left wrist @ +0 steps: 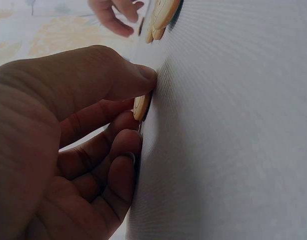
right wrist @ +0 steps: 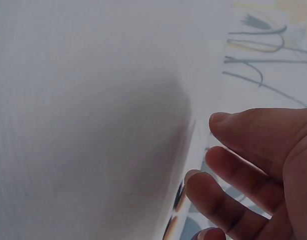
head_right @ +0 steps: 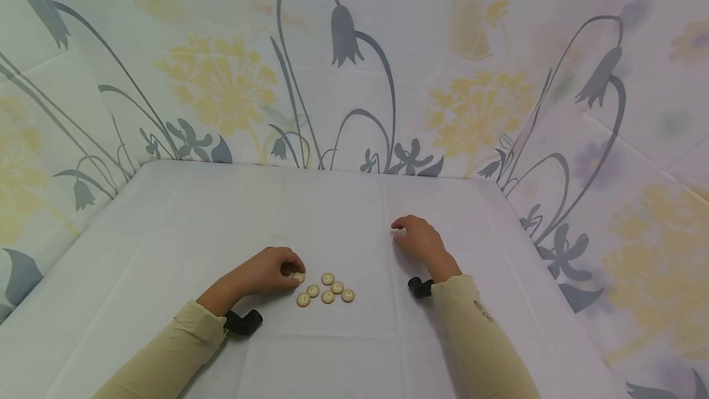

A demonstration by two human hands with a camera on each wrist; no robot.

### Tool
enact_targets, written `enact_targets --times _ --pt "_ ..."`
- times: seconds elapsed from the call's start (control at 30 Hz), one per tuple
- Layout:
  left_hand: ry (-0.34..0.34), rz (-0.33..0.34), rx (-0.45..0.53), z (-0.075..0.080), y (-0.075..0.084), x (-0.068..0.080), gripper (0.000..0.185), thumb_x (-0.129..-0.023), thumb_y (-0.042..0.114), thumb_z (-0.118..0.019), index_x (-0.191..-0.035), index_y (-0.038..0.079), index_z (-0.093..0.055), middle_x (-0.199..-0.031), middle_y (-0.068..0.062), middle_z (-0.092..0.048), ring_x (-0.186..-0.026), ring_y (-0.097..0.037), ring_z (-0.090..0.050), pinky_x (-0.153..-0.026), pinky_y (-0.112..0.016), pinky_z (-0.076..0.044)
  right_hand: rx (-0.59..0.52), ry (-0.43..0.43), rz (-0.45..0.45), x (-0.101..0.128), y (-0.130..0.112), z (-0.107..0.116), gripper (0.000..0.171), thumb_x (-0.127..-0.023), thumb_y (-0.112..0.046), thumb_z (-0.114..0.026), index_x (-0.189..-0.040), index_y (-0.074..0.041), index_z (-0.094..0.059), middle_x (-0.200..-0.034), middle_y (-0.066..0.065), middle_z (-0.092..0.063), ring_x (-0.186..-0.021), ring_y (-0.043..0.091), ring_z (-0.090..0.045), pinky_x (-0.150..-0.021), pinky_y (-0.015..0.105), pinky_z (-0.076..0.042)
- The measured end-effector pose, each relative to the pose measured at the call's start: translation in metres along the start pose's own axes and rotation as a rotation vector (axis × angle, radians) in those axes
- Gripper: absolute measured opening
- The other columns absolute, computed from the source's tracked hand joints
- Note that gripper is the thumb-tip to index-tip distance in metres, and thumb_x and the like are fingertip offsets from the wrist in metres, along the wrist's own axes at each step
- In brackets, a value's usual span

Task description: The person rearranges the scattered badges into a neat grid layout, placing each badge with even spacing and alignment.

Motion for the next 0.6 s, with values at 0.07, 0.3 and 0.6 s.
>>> enact_targets --times 0.07,0.3,0.6 --pt "0.002 -0.005 0.0 0.0 0.0 0.0 0.015 -0.083 0.016 -0.074 -0.098 0.014 -0.071 -0.089 0.006 -0.062 -0.081 -0.009 -0.054 -0.073 -0.027 -0.046 0.013 -0.002 0.011 0.002 -0.005 0.0 0.032 -0.091 -0.017 -0.062 -0.122 -0.01 -0.066 -0.13 0.016 -0.06 -0.122 0.038 -0.054 -0.1 0.054 -0.042" --pt "0.006 -0.003 0.01 0.0 0.0 0.0 0.014 -0.083 0.015 -0.074 -0.097 0.016 -0.07 -0.089 0.006 -0.062 -0.081 -0.009 -0.054 -0.074 -0.027 -0.046 0.054 -0.013 0.063 0.006 -0.022 -0.003 0.03 -0.091 -0.019 -0.065 -0.12 -0.011 -0.066 -0.128 0.014 -0.062 -0.122 0.036 -0.055 -0.1 0.052 -0.043" --pt "0.005 -0.009 0.02 0.0 0.0 0.0 0.013 -0.083 0.015 -0.074 -0.095 0.015 -0.071 -0.088 0.006 -0.062 -0.08 -0.009 -0.053 -0.073 -0.027 -0.046 0.085 -0.026 0.126 0.01 -0.04 -0.012 0.028 -0.09 -0.02 -0.067 -0.117 -0.011 -0.068 -0.123 0.01 -0.065 -0.118 0.032 -0.058 -0.097 0.048 -0.046"
Point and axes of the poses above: each hand's wrist, its own x-axis away from the middle knuckle, its own z-axis out of the back of the hand, y = z × x, the point moved 4 cm from there along -x, towards the middle knuckle
